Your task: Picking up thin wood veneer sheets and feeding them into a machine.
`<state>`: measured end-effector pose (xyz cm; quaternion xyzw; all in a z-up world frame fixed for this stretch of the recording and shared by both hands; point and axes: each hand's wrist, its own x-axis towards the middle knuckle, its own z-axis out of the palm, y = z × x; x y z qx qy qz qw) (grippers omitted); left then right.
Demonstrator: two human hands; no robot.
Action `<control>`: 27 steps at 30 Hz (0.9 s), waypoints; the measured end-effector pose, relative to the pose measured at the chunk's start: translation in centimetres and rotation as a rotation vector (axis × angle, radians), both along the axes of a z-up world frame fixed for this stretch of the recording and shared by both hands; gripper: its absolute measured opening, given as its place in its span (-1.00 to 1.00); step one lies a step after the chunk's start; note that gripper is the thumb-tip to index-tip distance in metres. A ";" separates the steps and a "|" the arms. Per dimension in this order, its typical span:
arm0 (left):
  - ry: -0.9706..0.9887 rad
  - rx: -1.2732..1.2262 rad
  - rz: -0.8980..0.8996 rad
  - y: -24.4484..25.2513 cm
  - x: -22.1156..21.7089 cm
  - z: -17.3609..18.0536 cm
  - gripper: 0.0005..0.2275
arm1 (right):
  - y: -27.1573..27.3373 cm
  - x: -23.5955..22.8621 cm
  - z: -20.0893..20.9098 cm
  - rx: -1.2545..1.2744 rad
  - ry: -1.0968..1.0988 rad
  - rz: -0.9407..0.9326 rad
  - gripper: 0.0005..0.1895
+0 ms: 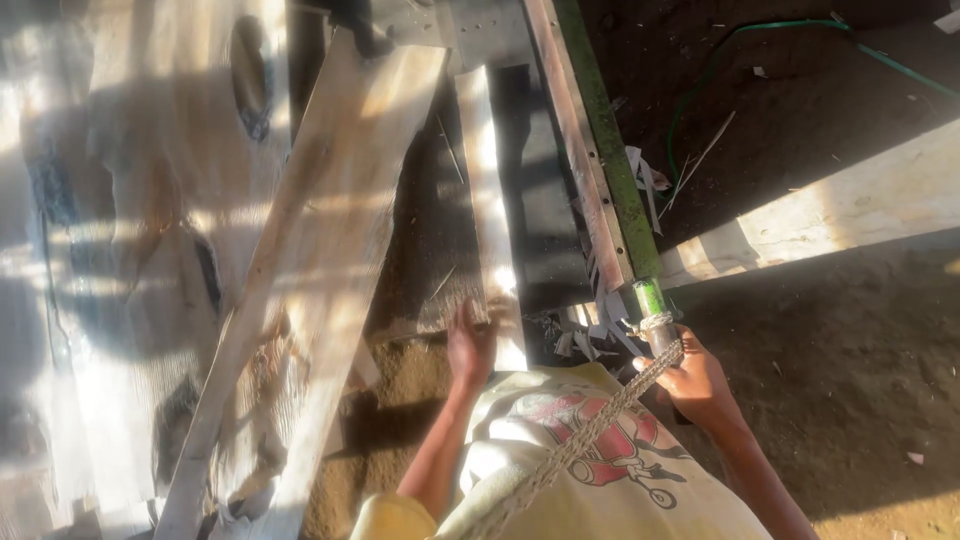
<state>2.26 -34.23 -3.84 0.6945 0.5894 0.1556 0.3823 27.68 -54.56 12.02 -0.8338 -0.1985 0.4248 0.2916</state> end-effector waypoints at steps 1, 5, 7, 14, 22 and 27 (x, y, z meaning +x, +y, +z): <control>0.011 0.063 -0.135 -1.3 -0.9 0.2 -0.30 | 0.2 0.1 0.1 0.029 -0.003 0.012 -0.46; 0.169 -0.373 -0.274 -3.0 0.4 9.9 0.13 | 0.1 0.0 -0.2 0.062 -0.001 0.002 -0.46; 0.139 -0.358 -0.279 -3.6 0.4 6.8 0.13 | -0.2 0.3 -1.0 0.108 0.037 -0.016 -0.46; -0.197 -0.080 -0.105 -4.5 0.4 -5.3 -0.14 | -0.7 0.4 -1.2 0.206 0.097 -0.043 -0.43; -0.227 -0.296 -0.094 -1.2 5.0 3.6 -0.36 | -1.3 1.2 -1.1 0.175 0.158 0.022 -0.41; -0.158 -0.271 -0.066 2.1 10.7 0.1 -0.34 | -0.6 0.1 1.9 0.159 0.137 -0.022 -0.36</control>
